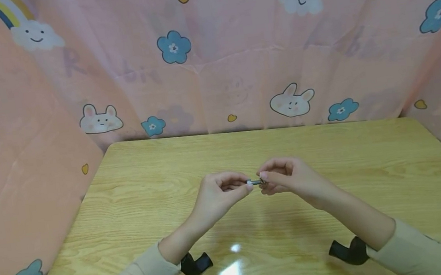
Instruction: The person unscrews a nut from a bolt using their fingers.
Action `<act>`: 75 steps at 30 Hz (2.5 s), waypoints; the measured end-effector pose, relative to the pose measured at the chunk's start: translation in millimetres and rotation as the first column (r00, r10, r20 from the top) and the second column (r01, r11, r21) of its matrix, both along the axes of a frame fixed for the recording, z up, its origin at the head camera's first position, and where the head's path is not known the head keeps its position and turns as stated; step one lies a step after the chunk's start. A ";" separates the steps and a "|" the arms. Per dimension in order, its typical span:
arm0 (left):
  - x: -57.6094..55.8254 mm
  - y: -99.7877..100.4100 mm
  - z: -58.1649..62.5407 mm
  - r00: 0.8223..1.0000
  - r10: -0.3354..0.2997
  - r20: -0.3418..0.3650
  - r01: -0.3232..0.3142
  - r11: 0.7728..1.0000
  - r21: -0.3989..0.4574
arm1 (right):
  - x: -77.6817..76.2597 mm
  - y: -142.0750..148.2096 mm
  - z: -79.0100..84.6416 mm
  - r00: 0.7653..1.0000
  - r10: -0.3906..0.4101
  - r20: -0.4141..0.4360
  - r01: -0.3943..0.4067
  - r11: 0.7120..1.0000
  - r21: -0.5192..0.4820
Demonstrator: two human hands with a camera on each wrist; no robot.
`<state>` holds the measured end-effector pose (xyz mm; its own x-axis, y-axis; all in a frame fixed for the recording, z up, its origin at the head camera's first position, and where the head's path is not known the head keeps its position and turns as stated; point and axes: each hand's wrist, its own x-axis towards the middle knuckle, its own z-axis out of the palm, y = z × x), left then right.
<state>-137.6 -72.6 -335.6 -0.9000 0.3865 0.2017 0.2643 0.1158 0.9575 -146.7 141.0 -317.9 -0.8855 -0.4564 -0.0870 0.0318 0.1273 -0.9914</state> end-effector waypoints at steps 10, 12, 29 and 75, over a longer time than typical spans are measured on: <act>-1.3 1.1 1.7 1.000 0.011 0.007 -0.011 1.000 -0.018 | -0.7 2.2 1.4 1.000 0.005 -0.004 -0.005 1.000 -0.005; -1.1 1.4 2.2 1.000 0.013 0.006 -0.013 1.000 -0.017 | -0.7 1.5 1.8 1.000 0.003 0.005 -0.003 1.000 -0.005; -1.1 0.4 0.3 1.000 0.003 -0.019 -0.003 1.000 -0.004 | -0.3 0.0 2.3 1.000 -0.007 0.022 0.007 0.999 -0.032; -1.0 0.0 1.1 1.000 0.006 0.004 -0.006 1.000 -0.002 | -1.9 2.8 -2.7 1.000 0.005 0.005 -0.005 0.999 -0.039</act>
<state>-138.6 -72.7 -334.5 -0.9030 0.3814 0.1977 0.2601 0.1192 0.9582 -148.6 143.8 -320.6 -0.8827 -0.4642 -0.0733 0.0362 0.0884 -0.9954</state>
